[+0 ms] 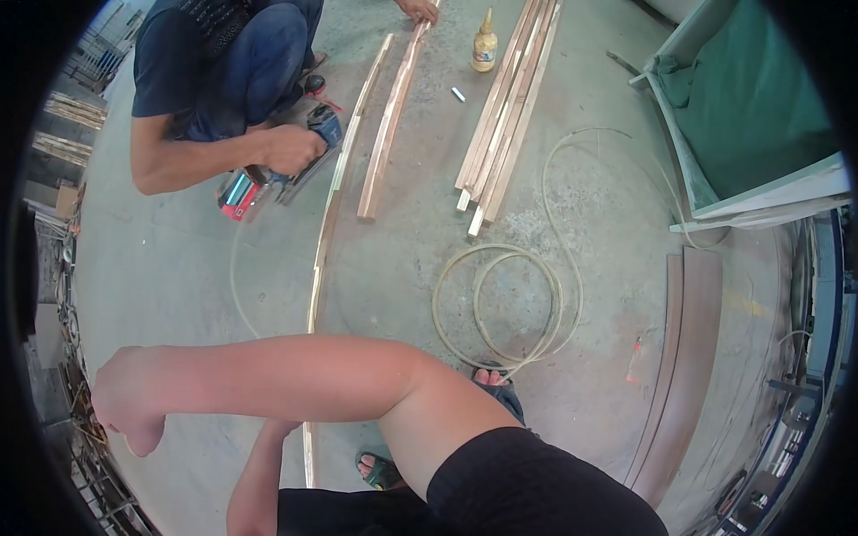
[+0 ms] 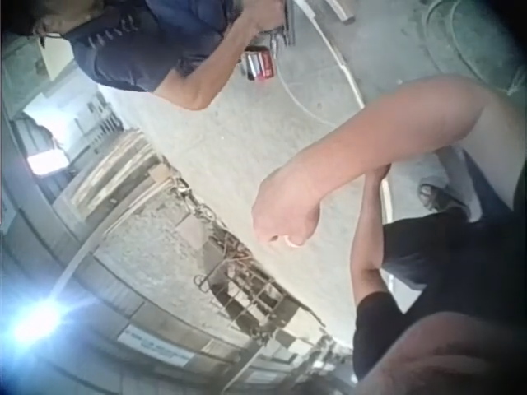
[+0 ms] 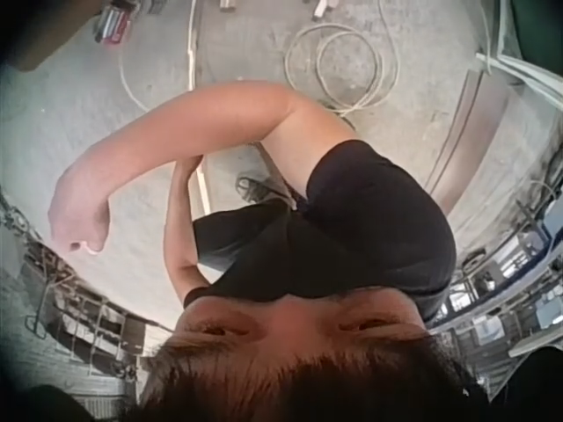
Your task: Assembling curved wooden frames using a staple gun and wooden slats on the factory floor.
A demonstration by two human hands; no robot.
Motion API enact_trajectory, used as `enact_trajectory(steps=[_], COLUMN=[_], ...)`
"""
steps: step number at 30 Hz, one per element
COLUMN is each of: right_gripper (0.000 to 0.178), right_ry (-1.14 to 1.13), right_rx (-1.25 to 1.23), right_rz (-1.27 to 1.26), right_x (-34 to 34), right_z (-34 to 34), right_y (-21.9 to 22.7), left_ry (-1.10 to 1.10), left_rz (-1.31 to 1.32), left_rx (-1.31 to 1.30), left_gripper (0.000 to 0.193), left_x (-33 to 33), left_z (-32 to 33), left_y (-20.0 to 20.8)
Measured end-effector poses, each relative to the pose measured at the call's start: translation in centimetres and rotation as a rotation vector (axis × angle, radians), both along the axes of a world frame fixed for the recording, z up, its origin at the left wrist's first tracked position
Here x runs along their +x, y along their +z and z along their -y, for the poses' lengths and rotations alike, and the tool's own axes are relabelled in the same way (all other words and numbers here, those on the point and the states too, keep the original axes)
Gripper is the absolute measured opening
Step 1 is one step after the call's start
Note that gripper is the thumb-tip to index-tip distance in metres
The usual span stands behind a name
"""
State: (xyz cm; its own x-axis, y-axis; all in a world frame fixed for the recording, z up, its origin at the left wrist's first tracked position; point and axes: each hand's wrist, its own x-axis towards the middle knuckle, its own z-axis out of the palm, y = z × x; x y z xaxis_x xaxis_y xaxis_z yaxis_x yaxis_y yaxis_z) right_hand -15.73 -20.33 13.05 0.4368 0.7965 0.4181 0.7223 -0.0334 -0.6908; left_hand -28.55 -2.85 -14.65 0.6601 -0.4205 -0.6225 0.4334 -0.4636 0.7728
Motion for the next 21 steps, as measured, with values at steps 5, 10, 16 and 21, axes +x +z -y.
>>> enact_trajectory(steps=[5, 10, 16, 21], right_gripper=[0.022, 0.02, 0.022, 0.02], right_ry=[-0.006, 0.026, 0.094, 0.067], right_rx=[0.017, -0.011, -0.019, -0.039], right_rz=[-0.014, -0.025, -0.008, -0.025], right_x=[-0.3, -1.1, -1.3, -1.1], right_z=[0.1, 0.4, 1.4, 1.7], right_y=[0.3, 0.5, 1.2, 1.0], left_ry=[-0.096, -0.358, -0.48, -0.638], left_rz=[0.129, 0.12, 0.233, 0.292], left_rx=[-0.036, 0.191, 0.175, 0.413], left_gripper=[0.071, 0.069, 0.056, 0.063], left_x=[-0.5, 0.7, 0.2, -0.2], left_z=[-1.9, 1.3, 0.9, 2.1], left_y=[-1.0, 1.3, -1.2, 1.3])
